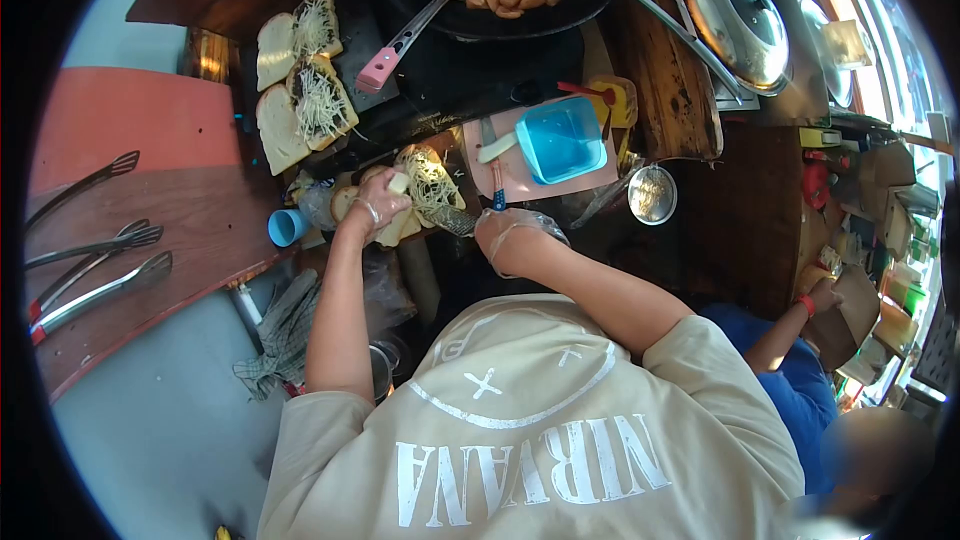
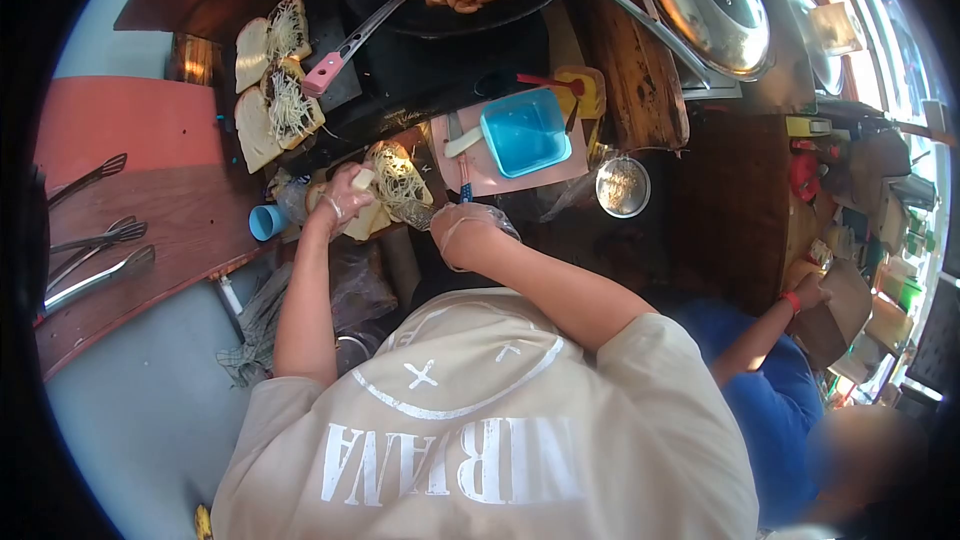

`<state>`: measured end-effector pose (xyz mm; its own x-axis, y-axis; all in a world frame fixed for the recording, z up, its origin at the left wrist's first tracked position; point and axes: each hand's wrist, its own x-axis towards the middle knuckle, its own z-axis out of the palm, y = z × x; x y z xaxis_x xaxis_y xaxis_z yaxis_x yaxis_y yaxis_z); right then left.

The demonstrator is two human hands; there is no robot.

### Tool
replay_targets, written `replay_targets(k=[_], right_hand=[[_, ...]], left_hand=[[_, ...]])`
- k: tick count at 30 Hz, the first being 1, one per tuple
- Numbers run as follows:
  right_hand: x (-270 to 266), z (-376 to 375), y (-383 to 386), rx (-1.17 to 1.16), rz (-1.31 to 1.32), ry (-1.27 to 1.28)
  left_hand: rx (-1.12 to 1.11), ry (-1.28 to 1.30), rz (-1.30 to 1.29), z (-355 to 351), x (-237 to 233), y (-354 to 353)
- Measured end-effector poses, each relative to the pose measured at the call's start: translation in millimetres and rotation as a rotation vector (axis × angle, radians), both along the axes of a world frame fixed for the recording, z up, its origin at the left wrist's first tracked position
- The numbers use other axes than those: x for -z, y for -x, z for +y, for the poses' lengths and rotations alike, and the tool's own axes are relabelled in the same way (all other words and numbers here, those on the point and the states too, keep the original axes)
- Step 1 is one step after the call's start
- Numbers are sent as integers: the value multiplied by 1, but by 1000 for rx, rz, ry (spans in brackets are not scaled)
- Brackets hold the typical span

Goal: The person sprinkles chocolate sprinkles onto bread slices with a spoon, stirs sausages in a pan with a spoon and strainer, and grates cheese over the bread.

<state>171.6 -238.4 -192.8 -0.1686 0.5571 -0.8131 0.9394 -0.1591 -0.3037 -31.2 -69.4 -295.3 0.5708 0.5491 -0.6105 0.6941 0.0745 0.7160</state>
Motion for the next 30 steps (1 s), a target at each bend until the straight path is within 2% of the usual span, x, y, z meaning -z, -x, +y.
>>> replay_targets(k=[1, 3, 6, 9, 11, 13, 15, 16, 17, 19, 20, 23, 24, 25, 27, 28, 30], right_hand=[[9, -2, 1, -24, 9, -42], [15, -3, 1, -51, 21, -85], [9, -2, 1, 3, 18, -88], [4, 5, 3, -7, 2, -127], [2, 15, 9, 13, -30, -36], [13, 24, 16, -2, -32, -66], [19, 31, 20, -22, -38, -100], [19, 33, 21, 4, -55, -162], [20, 36, 21, 28, -73, -224], [-1, 45, 17, 24, -73, -205], [-9, 48, 16, 28, -67, -183], [-7, 49, 17, -16, -92, -223], [-9, 50, 16, -26, -97, -229], [-12, 51, 15, -42, -94, -243], [-17, 51, 10, -72, -95, -269], [-19, 48, 7, -57, -109, -263], [-26, 41, -4, -33, -133, -270]], left_hand=[[80, 2, 0, 1, 0, -1], [79, 22, 30, -1, -14, -6], [-53, 111, 112, -4, -29, -8], [8, -4, 44, -12, -25, 13], [-160, 257, -263, -23, -33, 24], [-182, 336, -368, -41, -47, 19], [-237, 477, -655, -55, -57, 12], [-147, 534, -799, -58, -48, 14], [-151, 529, -806, -60, -45, 15], [-195, 444, -643, -68, -53, 11], [-251, 429, -462, -59, -32, 19], [-335, 411, -543, -58, -41, 20], [-307, 467, -719, -67, -55, 15], [-313, 459, -729, -68, -55, 15], [-263, 430, -447, -69, -45, 15], [-408, 385, -365, -63, -34, 15], [-485, 351, -350, -58, -35, 22]])
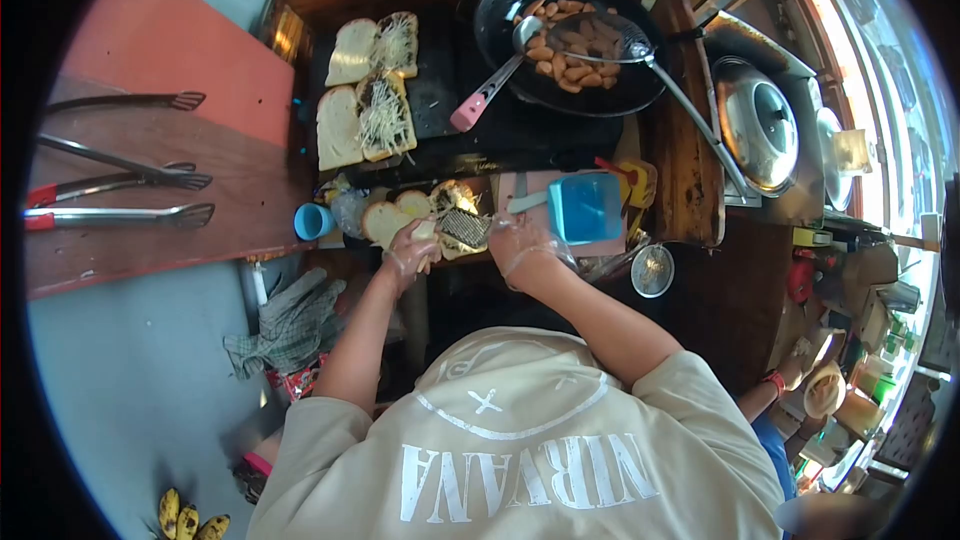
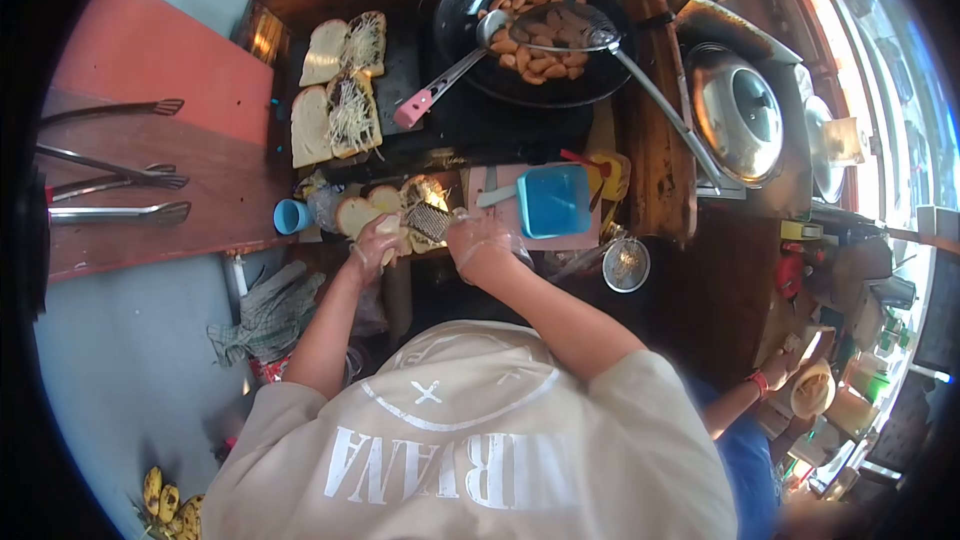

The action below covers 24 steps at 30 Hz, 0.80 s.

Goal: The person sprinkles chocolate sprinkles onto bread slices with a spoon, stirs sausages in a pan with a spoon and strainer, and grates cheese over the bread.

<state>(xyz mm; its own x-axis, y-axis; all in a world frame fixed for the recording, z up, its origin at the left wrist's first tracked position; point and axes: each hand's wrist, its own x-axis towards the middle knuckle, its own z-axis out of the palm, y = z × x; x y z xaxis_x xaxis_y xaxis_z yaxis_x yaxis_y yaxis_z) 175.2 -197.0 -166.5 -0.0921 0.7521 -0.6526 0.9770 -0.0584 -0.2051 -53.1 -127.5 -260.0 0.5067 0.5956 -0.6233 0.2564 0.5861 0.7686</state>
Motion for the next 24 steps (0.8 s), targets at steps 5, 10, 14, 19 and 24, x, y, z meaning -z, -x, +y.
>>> replay_targets(k=[5, 10, 14, 19, 24], right_hand=[[-58, -58, -59, 266, 33, -15], [-49, -110, -110, 542, -130, -33], [-16, -112, -121, 591, -166, -77], [29, -97, -130, 616, -155, 12], [39, -94, -126, 707, -115, -30]], left_hand=[[265, -256, 202, -8, -28, -48], [671, -795, 228, -31, -62, -172], [1020, -1190, 438, -44, -48, -262], [1171, -1184, 614, -44, -4, -311], [1108, -1159, 601, -44, 12, -308]])
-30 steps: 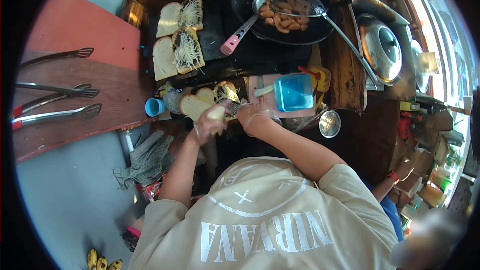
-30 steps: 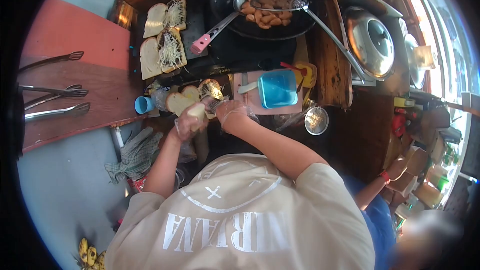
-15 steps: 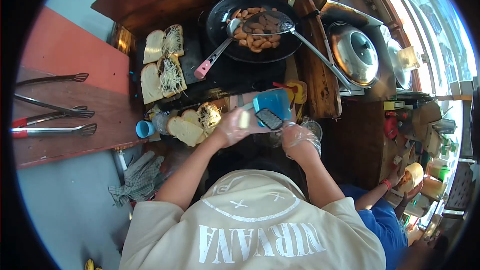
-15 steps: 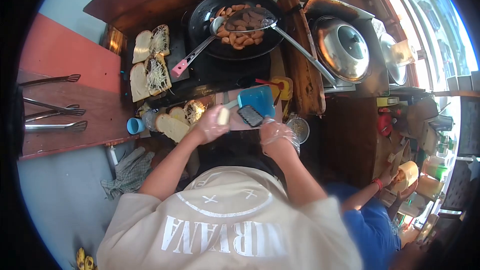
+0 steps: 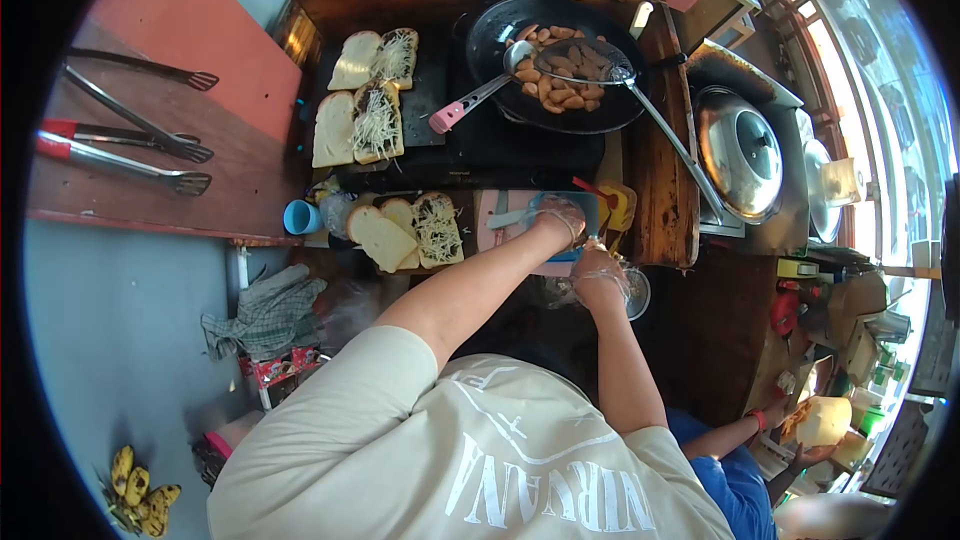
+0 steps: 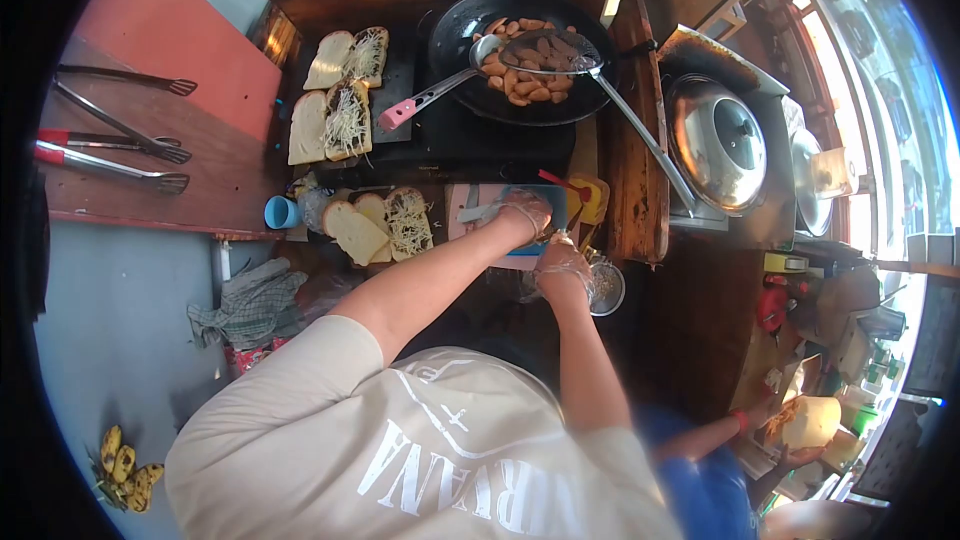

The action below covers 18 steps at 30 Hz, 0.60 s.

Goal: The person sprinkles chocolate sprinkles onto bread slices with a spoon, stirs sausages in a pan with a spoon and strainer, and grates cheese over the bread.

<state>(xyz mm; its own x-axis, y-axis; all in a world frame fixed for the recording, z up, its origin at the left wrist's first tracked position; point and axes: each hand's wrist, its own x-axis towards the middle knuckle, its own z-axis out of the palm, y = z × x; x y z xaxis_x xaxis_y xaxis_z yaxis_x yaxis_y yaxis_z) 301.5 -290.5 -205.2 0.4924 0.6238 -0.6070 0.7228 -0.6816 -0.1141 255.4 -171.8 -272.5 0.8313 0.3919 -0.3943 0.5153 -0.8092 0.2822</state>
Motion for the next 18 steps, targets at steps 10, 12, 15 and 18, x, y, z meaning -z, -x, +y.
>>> replay_targets(k=[10, 12, 15, 18], right_hand=[[15, -30, 4, -4, 0, -199], [6, -34, 1, -43, 6, -204], [-2, -42, -1, -207, -33, -243], [25, -49, -14, -174, -52, -248]], left_hand=[[-240, -82, -689, 13, -80, 145], [-483, -123, -792, 27, -60, 201], [-939, -234, -581, 56, -74, 265], [-1029, -326, -608, 127, -69, 309]])
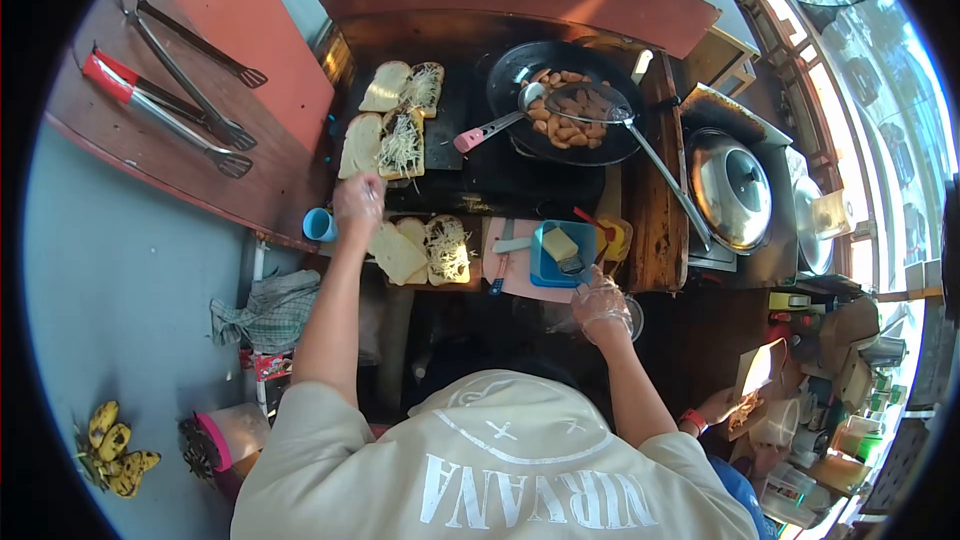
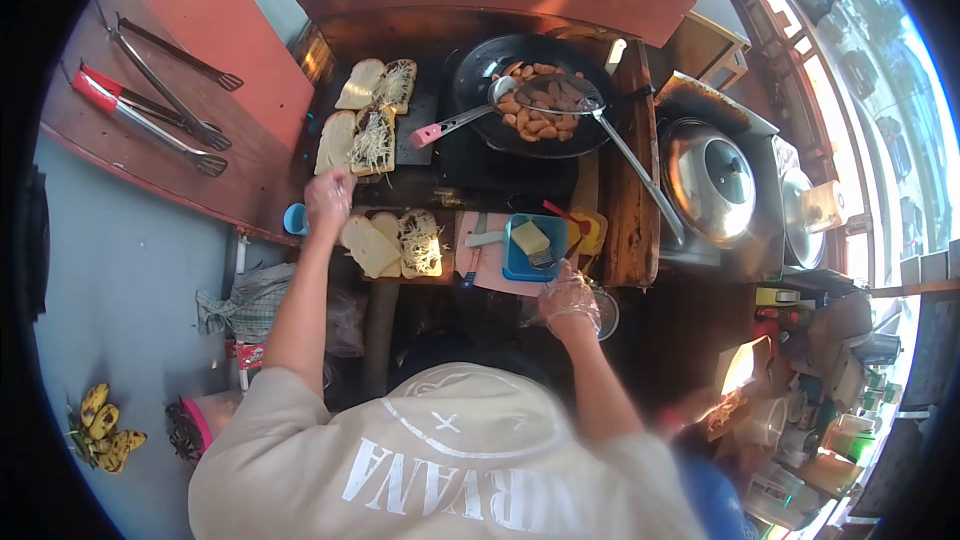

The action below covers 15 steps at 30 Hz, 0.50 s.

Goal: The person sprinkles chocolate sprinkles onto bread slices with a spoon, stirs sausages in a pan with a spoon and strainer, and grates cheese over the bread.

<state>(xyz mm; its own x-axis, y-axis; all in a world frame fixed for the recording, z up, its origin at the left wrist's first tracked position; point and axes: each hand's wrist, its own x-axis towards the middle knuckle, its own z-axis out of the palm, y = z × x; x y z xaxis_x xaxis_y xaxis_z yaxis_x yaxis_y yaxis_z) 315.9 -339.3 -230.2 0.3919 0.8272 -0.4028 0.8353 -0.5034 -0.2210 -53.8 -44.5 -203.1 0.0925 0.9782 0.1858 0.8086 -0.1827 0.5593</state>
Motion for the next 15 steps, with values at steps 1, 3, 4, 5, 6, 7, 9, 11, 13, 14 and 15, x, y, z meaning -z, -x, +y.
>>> replay_targets(k=[1, 3, 4, 5, 6, 7, 9, 11, 13, 14, 15], right_hand=[[-4, 1, -2, -175, -74, 34], [2, 1, -8, -349, -150, 70], [8, 2, -10, -248, -114, 19], [15, 2, -12, -194, -96, -3], [12, 5, -11, -139, -79, -28], [-27, 16, 1, -7, 6, -19], [-47, 24, 9, 134, 91, 0], [-45, 24, 8, 136, 54, -37], [-45, 28, 10, 180, 78, -47], [-45, 30, 11, 218, 102, -60], [-43, 32, 10, 261, 146, -54]], left_hand=[[-21, -30, 77, 29, 8, 6], [27, 47, 53, 68, 1, 2], [78, 124, 29, 79, -4, 1], [82, 126, 27, 86, -6, -3], [84, 67, 179, 90, -14, -11], [88, 7, 332, 95, -21, -19], [123, 173, 408, 107, -37, -29], [154, 341, 487, 116, -34, -29], [230, 304, 515, 124, -29, -25], [242, 308, 508, 127, -27, -23], [254, 313, 502, 124, -34, -24]])
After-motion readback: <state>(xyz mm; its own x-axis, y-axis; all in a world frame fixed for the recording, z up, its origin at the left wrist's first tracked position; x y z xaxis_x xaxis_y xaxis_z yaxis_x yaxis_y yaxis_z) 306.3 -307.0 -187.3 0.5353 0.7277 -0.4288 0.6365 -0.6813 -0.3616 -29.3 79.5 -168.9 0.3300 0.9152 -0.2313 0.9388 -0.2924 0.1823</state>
